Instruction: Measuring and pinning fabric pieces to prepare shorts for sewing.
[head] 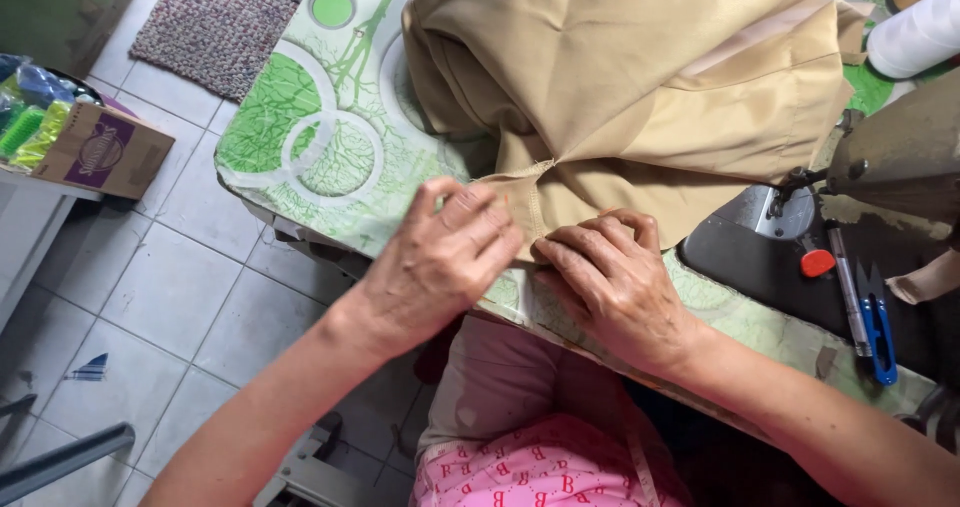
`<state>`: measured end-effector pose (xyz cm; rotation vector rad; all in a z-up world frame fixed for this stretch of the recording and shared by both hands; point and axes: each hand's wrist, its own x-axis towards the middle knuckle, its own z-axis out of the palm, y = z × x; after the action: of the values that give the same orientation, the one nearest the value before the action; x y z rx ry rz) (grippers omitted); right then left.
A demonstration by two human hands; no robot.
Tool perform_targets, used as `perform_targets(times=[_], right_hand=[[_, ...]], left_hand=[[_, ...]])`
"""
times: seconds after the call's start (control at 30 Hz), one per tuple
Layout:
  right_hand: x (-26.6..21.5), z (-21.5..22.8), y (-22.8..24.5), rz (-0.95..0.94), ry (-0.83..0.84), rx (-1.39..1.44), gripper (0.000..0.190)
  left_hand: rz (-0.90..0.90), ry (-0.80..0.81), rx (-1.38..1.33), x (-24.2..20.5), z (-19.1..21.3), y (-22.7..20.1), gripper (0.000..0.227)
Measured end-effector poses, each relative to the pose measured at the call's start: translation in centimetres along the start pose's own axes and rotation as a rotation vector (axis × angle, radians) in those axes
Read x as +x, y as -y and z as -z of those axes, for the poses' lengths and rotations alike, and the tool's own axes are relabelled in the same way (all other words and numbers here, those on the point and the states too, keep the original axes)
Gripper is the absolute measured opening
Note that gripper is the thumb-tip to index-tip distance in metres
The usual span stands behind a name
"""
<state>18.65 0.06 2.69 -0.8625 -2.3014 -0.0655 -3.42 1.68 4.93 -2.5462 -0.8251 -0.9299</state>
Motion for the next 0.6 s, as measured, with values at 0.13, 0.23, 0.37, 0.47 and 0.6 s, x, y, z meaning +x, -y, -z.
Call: perform_targets(times=[0.13,0.23,0.37,0.47,0.6], right_hand=[[0.5,-0.1,0.0,0.015,-0.024,0.021,0.016],[0.3,-0.7,-0.4,0.020,-0.038,0.016,0.014],[-0.2,-1.4,-0.9,0.032,-0.042,-0.016,0.007],[0.0,-1.1,-2.2,0.047,0.020,-0.005,0.009],[1.5,2.9,-5.2,-0.057,0.108,0.199,0.005]], left_hand=[[-0.103,0.076,0.109,0.3,0.5,1.4,0.005],[-0.172,0.107,0.147,0.2,0.4,2.5,0.006],[-0.189,0.117,0.092,0.7,0.1,3.4,0.009],[-0.166,0.160,0.015,0.9,-0.4,4.1,0.011],[-0.080,0.177,-0.174,3.5,1.8,4.3,0.014]])
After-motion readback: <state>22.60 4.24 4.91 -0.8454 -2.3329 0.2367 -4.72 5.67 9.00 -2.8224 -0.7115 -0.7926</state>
